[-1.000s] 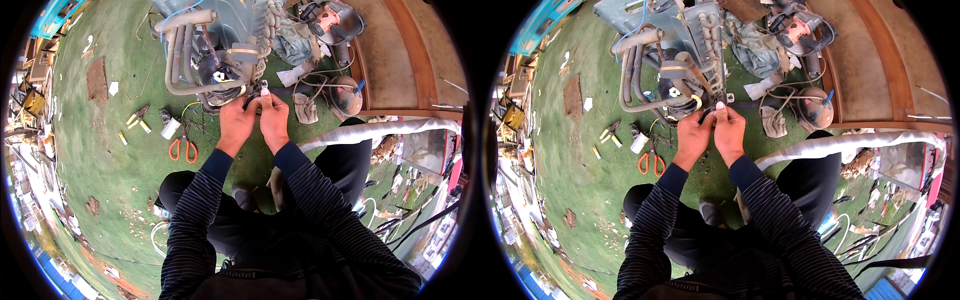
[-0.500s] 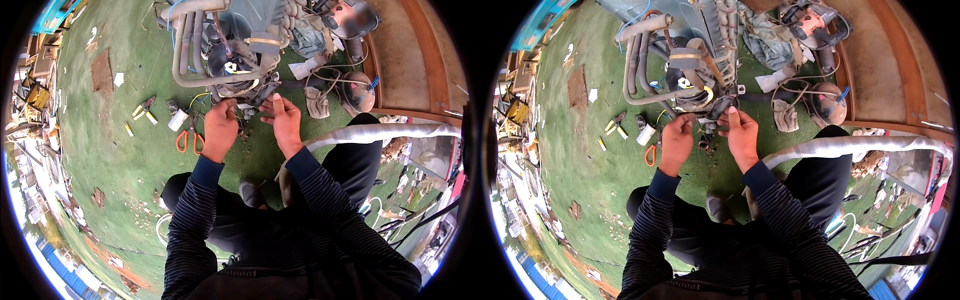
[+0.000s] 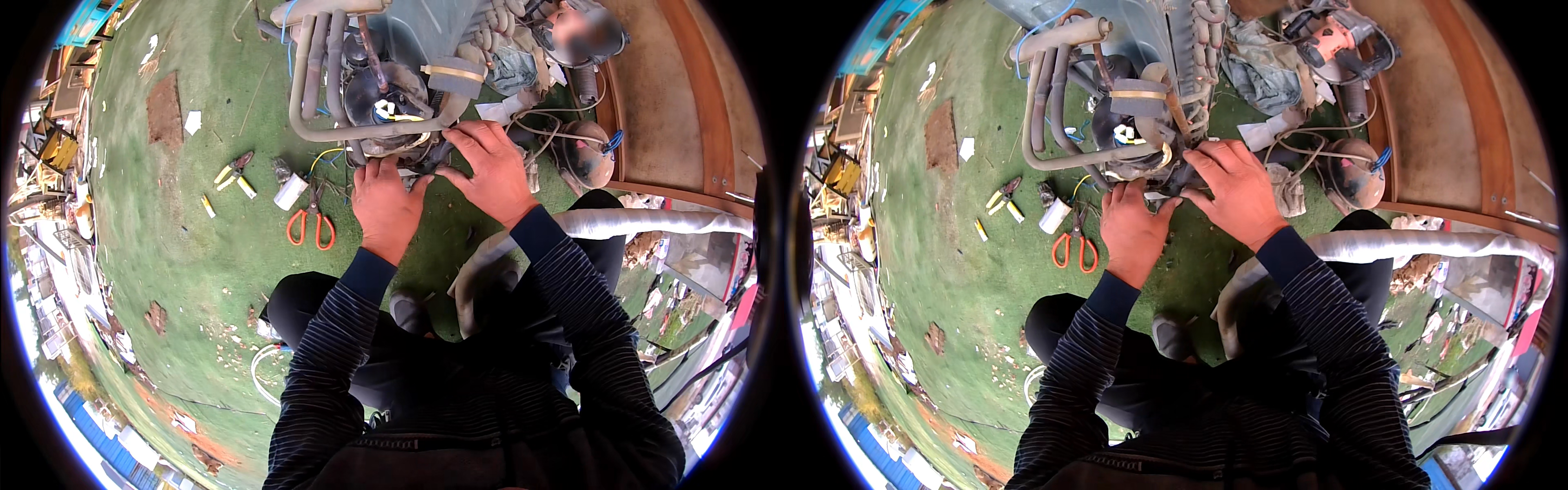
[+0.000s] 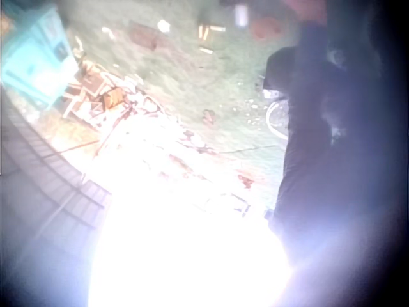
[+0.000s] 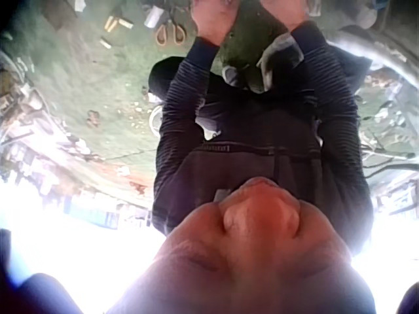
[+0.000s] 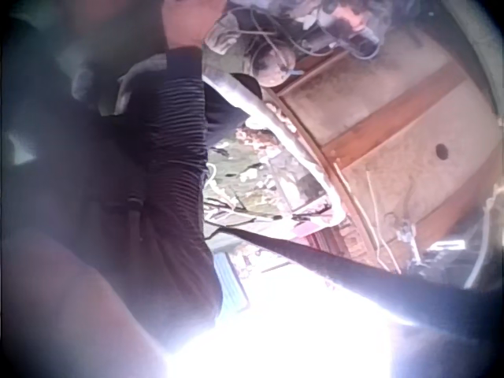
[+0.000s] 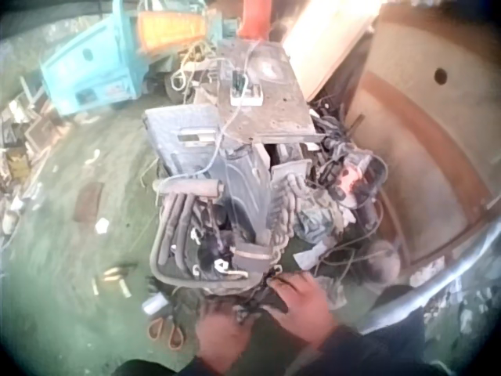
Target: The person uses a lighter to heat and remove a plastic tube from a disassembled appliance, then uses pliers to pull and adjust wires and components within the unit. The person works on the appliance while squatting on the floor.
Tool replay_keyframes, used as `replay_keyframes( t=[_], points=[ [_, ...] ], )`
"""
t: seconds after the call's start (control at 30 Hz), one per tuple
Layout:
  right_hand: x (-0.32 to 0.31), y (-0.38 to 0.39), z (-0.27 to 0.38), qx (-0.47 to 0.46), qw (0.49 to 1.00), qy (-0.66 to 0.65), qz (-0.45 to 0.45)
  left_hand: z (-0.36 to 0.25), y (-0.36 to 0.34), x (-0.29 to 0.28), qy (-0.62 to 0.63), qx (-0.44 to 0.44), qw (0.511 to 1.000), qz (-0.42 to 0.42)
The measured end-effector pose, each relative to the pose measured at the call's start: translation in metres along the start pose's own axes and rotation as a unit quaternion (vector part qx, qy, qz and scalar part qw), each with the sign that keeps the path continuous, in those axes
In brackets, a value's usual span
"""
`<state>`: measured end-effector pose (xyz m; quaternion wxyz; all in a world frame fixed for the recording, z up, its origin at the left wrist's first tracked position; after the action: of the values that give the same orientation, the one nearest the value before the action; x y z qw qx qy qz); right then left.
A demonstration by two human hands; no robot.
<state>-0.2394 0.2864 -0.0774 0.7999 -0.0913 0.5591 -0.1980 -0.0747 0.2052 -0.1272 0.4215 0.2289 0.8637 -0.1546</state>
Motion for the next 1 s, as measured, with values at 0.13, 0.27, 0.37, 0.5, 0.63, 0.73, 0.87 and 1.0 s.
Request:
replay_keyframes(
  t=[0.13,0.27,0.37,0.5,0.63,0.73,0.87,1.0],
  points=[
    [0.005,-0.015,-0.014,-0.081,0.996,0.022,0.033,0.006,0.006,0.006,0.048,-0.046,0.998,-0.01],
    [0.006,-0.018,-0.011,-0.066,0.997,0.03,0.036,0.011,0.007,0.008,0.08,-0.057,0.995,-0.002],
    [0.005,-0.017,-0.006,-0.044,0.998,0.031,0.036,0.006,0.005,0.004,0.075,-0.026,0.997,0.006],
    [0.006,-0.018,-0.006,-0.046,0.999,0.024,0.011,0.004,-0.001,0.003,0.061,-0.021,0.998,0.01],
    [0.008,-0.024,-0.004,-0.047,0.999,0.023,-0.004,0.01,-0.006,0.007,0.058,0.015,0.998,-0.035],
    [0.01,-0.029,-0.002,-0.048,0.999,0.014,-0.017,0.012,-0.008,0.009,0.07,0.03,0.994,-0.073],
    [0.017,-0.03,-0.002,-0.042,0.999,0.02,-0.023,0.017,-0.011,0.015,0.098,-0.015,0.995,-0.03],
    [0.022,-0.026,0.002,-0.007,0.999,0.02,-0.04,0.013,-0.01,0.014,0.089,-0.04,0.994,-0.045]
  ],
)
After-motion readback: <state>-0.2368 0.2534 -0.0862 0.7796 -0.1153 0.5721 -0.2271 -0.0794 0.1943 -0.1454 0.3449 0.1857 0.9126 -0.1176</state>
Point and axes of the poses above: each hand's wrist, its own y-axis away from the middle knuckle, its own x-axis out of the palm, z = x × y, the point moved 4 cm from there along -y, towards the middle knuckle, and after that the axes turned 5 degrees about y, right-handed, at the moved point
